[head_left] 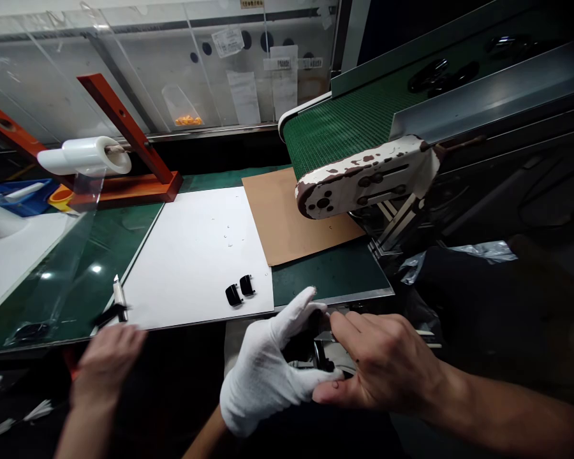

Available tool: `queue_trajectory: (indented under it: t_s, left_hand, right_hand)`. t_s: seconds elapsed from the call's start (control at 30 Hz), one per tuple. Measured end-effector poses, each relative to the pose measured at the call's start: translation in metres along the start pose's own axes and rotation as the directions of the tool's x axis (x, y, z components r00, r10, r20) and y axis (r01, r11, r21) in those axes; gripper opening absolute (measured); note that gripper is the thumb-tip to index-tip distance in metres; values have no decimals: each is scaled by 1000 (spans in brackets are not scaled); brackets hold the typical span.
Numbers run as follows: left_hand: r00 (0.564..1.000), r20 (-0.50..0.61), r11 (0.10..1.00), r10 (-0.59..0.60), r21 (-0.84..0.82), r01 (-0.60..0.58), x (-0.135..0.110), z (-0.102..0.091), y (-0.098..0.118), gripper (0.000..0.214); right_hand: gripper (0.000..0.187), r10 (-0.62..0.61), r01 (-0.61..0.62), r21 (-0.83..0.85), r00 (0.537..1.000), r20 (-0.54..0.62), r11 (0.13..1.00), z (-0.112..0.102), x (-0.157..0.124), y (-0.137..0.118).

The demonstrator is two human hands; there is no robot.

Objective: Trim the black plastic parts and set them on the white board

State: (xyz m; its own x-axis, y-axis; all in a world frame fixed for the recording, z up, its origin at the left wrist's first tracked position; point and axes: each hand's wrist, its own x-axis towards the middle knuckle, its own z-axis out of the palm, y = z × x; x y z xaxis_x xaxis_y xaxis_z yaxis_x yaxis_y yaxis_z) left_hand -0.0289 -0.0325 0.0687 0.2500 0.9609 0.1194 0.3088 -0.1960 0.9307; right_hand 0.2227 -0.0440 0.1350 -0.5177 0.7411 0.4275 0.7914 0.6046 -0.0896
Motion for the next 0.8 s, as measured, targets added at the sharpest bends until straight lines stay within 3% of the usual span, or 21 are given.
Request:
queue_trajectory:
  t_s: [0.1,0.2,0.3,0.57,0.67,0.8]
  left_hand:
    - [997,71,1000,20,-10,-19,8,37,40,79]
    - [989,115,995,94,-48,-89,16,49,61,85]
    - [987,91,989,134,-78,-127,20,48,64,83]
    - [993,84,991,79,-115,-69,19,49,55,84]
    - [988,85,976,129,-188,-111,20,48,57,87]
    - [978,66,973,198,-138,-187,20,46,60,90]
  right_hand:
    - [77,-1,2,-9,1000,20,1000,2,-2,0]
    - [77,-15,16,-30,1000,21,999,4,-3,0]
    - [77,-30,31,-44,999,14,999,7,-4,0]
    - [68,-83,79,-50,993,-85,996,10,0,2]
    - [72,-15,14,-10,985,-173,1000,6,4,2]
    - [75,74,-72,25,989,-127,997,1,7,1]
